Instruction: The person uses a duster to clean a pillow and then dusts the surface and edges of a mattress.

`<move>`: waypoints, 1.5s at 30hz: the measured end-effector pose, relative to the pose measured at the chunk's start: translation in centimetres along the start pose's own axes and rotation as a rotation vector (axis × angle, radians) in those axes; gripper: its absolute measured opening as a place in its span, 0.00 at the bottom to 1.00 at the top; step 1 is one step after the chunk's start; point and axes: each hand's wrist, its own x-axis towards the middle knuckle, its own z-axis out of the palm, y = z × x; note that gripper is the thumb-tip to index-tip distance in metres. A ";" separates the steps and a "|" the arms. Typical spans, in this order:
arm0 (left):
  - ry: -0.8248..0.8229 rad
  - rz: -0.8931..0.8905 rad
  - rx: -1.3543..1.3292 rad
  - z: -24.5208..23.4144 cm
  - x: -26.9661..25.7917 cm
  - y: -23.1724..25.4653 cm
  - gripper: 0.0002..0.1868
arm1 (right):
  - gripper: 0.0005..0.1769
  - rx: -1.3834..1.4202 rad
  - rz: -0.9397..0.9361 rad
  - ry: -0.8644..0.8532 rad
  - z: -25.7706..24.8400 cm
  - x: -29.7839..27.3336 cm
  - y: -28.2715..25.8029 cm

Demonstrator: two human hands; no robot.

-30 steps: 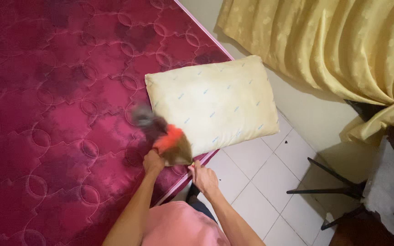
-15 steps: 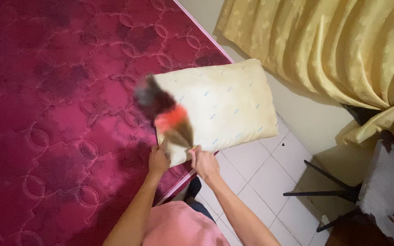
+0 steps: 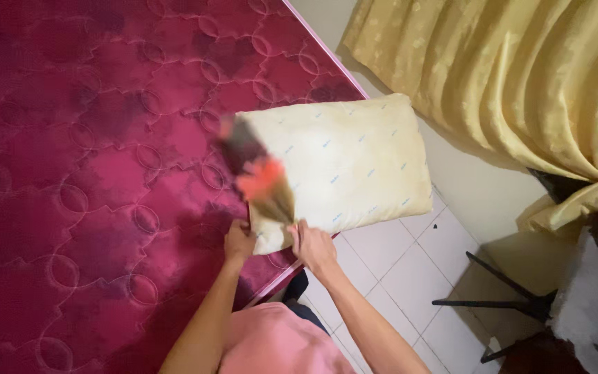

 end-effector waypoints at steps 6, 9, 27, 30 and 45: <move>-0.127 -0.151 0.273 0.2 0.4 -0.8 0.19 | 0.23 -0.043 -0.034 -0.158 2.7 -4.2 1.6; -0.134 -0.128 0.221 0.1 -0.2 0.0 0.12 | 0.21 0.007 0.052 -0.033 3.4 -3.6 2.4; -0.200 -0.130 0.434 -3.1 -2.5 5.6 0.25 | 0.23 0.078 0.254 0.154 -2.4 6.3 4.2; 0.032 0.358 0.397 -2.5 -2.8 7.4 0.36 | 0.18 0.159 0.097 0.227 -3.9 7.1 1.7; -0.388 0.238 0.729 -1.2 -3.9 12.2 0.40 | 0.15 0.111 0.174 0.096 -5.1 11.4 0.3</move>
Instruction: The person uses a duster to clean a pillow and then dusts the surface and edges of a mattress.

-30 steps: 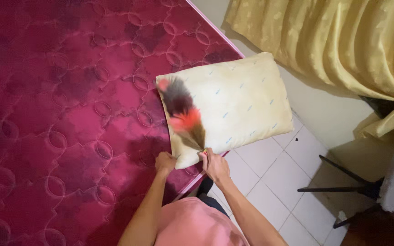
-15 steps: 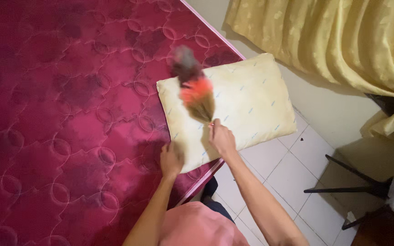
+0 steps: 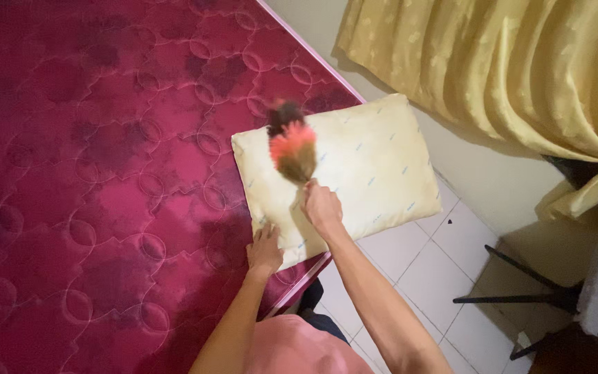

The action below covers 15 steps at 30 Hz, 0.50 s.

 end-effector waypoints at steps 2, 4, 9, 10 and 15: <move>-0.002 -0.016 0.018 0.2 0.3 0.2 0.39 | 0.16 -0.014 -0.040 -0.043 -0.5 -0.1 -0.6; 0.006 -0.022 0.038 0.4 0.6 0.3 0.38 | 0.16 -0.047 -0.060 -0.100 0.2 -0.6 -0.5; -0.002 -0.041 0.031 -0.2 1.1 0.7 0.35 | 0.17 0.008 0.108 -0.044 1.4 1.4 5.3; -0.008 -0.045 0.022 -0.4 1.1 0.7 0.35 | 0.17 0.048 0.116 0.002 1.0 1.7 6.9; 0.035 -0.083 -0.037 -0.7 0.8 1.5 0.36 | 0.19 0.102 0.205 0.226 -0.9 1.8 8.9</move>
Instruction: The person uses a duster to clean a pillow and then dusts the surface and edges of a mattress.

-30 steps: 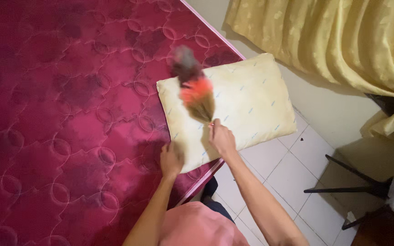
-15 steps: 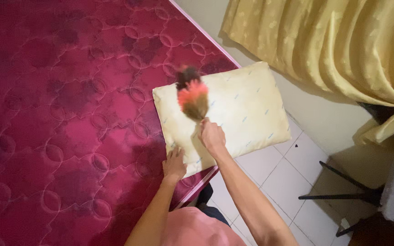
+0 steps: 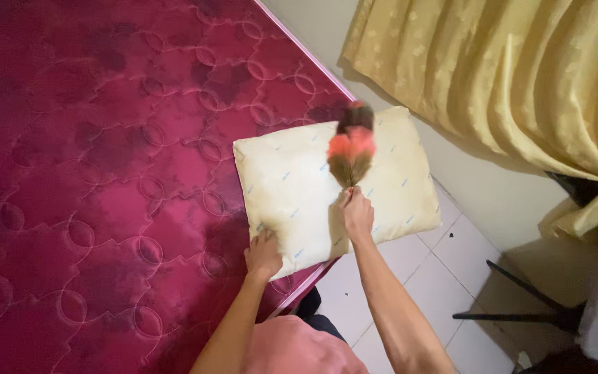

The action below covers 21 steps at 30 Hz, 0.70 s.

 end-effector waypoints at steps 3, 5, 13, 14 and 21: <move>0.142 -0.007 0.162 -0.1 0.1 2.1 0.46 | 0.17 0.109 -0.179 -0.003 0.4 -2.8 -0.9; 0.133 0.070 0.192 0.0 0.3 3.7 0.49 | 0.16 -0.040 -0.224 -0.131 1.2 -5.7 -1.2; 0.014 0.033 0.154 0.7 1.6 4.3 0.47 | 0.15 -0.104 -0.042 -0.037 0.9 -6.3 6.3; 0.015 0.036 0.170 1.0 1.8 4.2 0.47 | 0.14 -0.096 -0.019 0.000 0.1 -5.5 7.8; 0.432 0.078 0.435 5.3 2.7 6.2 0.46 | 0.16 0.114 -0.074 0.221 -0.1 -6.3 11.7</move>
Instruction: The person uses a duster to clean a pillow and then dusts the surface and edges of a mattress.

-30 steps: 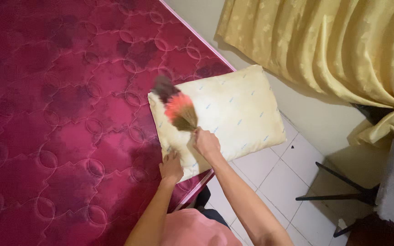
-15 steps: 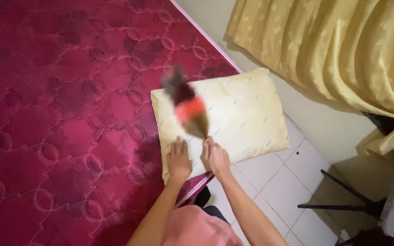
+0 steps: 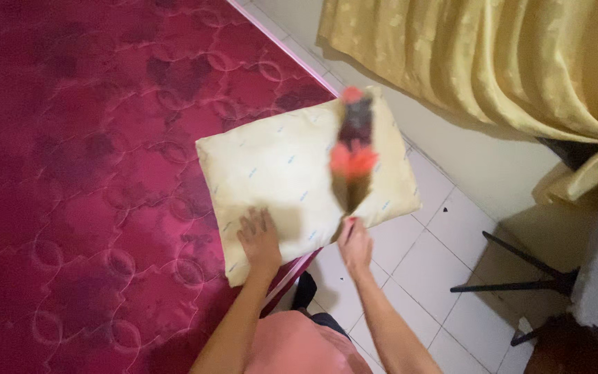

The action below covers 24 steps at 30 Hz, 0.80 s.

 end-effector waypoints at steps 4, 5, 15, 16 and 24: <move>-0.342 0.111 -0.011 -1.7 0.3 2.2 0.46 | 0.15 0.008 -0.135 -0.264 0.4 -5.6 0.4; -0.458 0.100 0.003 -2.3 0.8 2.2 0.43 | 0.15 -0.029 -0.157 -0.343 0.3 -6.6 1.0; -0.124 0.134 0.108 -1.9 0.0 3.0 0.50 | 0.16 -0.140 0.293 -0.267 -0.4 -4.3 9.1; -0.171 0.165 0.057 -2.3 -0.6 3.4 0.52 | 0.15 -0.072 0.269 -0.203 -0.3 -3.9 9.1; -0.248 0.352 0.332 -3.9 -1.9 4.1 0.57 | 0.11 0.159 0.109 -0.355 1.0 -7.9 7.1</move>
